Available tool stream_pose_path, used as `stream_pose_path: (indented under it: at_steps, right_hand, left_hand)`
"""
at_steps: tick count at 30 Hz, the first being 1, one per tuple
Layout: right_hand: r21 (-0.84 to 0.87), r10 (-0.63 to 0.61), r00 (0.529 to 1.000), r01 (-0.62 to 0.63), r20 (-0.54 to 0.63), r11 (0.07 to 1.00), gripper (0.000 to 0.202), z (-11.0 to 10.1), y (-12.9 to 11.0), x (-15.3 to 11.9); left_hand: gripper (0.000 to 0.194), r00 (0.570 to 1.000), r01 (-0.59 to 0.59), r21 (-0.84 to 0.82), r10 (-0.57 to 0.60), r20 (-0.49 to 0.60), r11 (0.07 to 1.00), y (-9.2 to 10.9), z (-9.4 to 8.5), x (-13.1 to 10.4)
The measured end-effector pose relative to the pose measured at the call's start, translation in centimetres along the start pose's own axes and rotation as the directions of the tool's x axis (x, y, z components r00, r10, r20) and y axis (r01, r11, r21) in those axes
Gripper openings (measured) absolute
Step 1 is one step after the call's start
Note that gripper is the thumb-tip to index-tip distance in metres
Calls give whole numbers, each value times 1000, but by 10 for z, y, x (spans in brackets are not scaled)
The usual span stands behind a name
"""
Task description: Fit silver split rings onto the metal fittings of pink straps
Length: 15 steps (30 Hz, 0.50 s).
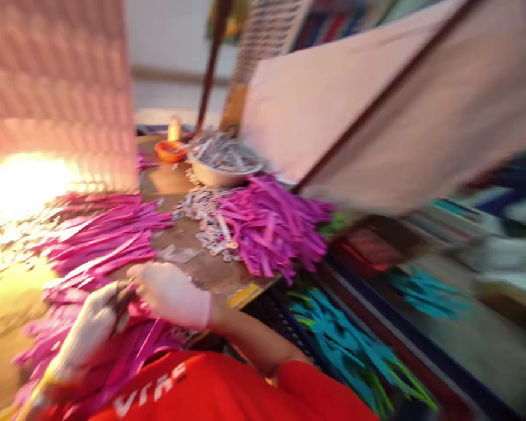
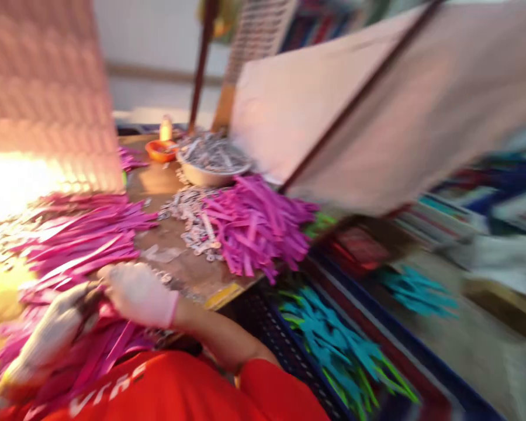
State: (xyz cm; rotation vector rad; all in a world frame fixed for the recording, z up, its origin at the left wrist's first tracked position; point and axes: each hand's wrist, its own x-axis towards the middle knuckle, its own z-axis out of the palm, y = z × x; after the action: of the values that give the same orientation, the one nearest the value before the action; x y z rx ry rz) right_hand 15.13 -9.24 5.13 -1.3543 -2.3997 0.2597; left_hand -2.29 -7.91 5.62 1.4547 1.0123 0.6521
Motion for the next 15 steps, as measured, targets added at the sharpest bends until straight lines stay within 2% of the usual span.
stream_pose_path:
  at_steps: [2, 5, 7, 10, 15]
  right_hand:
    - [64, 86, 994, -91, 66, 994, 41, -2, 4, 1]
    - [-35, 209, 952, -207, 223, 978, 35, 3, 6, 7]
    - [-126, 217, 933, -187, 289, 974, 26, 9, 3, 9]
    - [-203, 155, 925, -87, 348, 975, 28, 16, 0, 7]
    - [-237, 85, 917, 11, 389, 971, 34, 18, 2, 5]
  left_hand:
    - [20, 996, 35, 26, -33, -83, 999, -21, -3, -9]
    - [24, 988, -17, 170, 43, -151, 985, -40, -2, -7]
    - [27, 982, -37, 283, 88, -168, 958, -46, -1, -6]
    - [28, 983, -53, 395, 119, -143, 917, -48, -1, -6]
    - [21, 989, -132, 474, 147, 5, 871, -37, -13, 2]
